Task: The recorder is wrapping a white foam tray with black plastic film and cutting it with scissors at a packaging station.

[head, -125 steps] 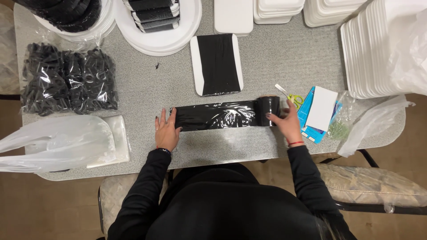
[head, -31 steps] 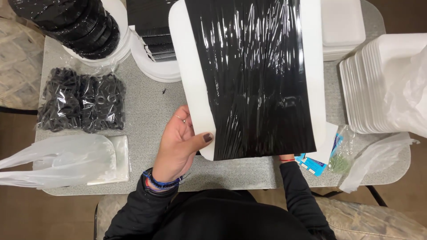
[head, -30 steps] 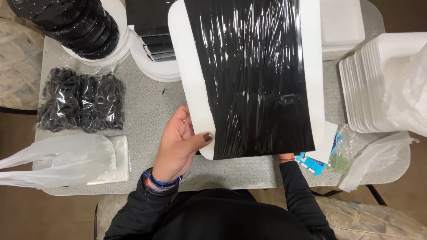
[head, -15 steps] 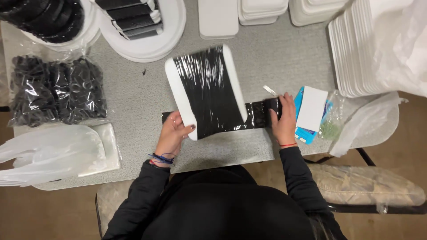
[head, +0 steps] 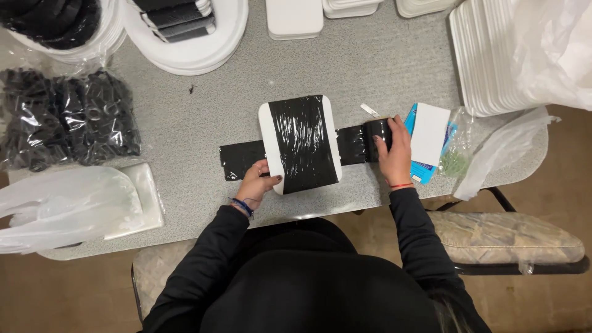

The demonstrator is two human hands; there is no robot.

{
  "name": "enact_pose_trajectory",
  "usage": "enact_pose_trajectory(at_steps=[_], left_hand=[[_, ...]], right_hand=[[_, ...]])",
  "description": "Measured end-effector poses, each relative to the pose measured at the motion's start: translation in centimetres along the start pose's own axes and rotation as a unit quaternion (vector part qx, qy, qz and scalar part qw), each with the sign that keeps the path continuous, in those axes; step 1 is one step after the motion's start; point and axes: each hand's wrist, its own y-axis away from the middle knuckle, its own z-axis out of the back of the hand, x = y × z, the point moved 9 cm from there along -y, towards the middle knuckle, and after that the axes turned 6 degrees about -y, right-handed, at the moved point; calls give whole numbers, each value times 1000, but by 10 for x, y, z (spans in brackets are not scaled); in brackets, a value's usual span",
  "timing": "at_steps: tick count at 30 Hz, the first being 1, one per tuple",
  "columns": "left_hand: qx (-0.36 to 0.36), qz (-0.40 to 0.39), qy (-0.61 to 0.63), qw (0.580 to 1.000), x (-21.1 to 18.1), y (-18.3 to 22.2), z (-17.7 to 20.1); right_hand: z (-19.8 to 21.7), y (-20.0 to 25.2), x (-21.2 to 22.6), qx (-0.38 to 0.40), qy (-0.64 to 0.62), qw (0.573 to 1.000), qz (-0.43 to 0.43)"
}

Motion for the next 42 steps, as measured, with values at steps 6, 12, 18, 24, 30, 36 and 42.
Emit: enact_pose_trajectory(at_steps=[6, 12, 18, 24, 30, 36, 42], left_hand=[[6, -12, 23, 1000, 27, 9, 21], [18, 16, 18, 1000, 50, 19, 12], [7, 40, 11, 999, 56, 22, 5], [13, 29, 5, 999, 62, 20, 15], [3, 45, 1, 999, 68, 22, 24], [13, 62, 4, 998, 62, 27, 19], [9, 55, 2, 998, 66, 20, 19]], right_hand=[[-1, 2, -1, -1, 9, 1000, 29], [-3, 2, -5, 10, 16, 999, 31], [1, 6, 31, 4, 22, 998, 67], [-20, 12, 33, 60, 148, 975, 152], [-17, 12, 40, 60, 113, 978, 162], [-12, 11, 48, 62, 103, 980, 158], [-11, 11, 54, 58, 97, 980, 161]])
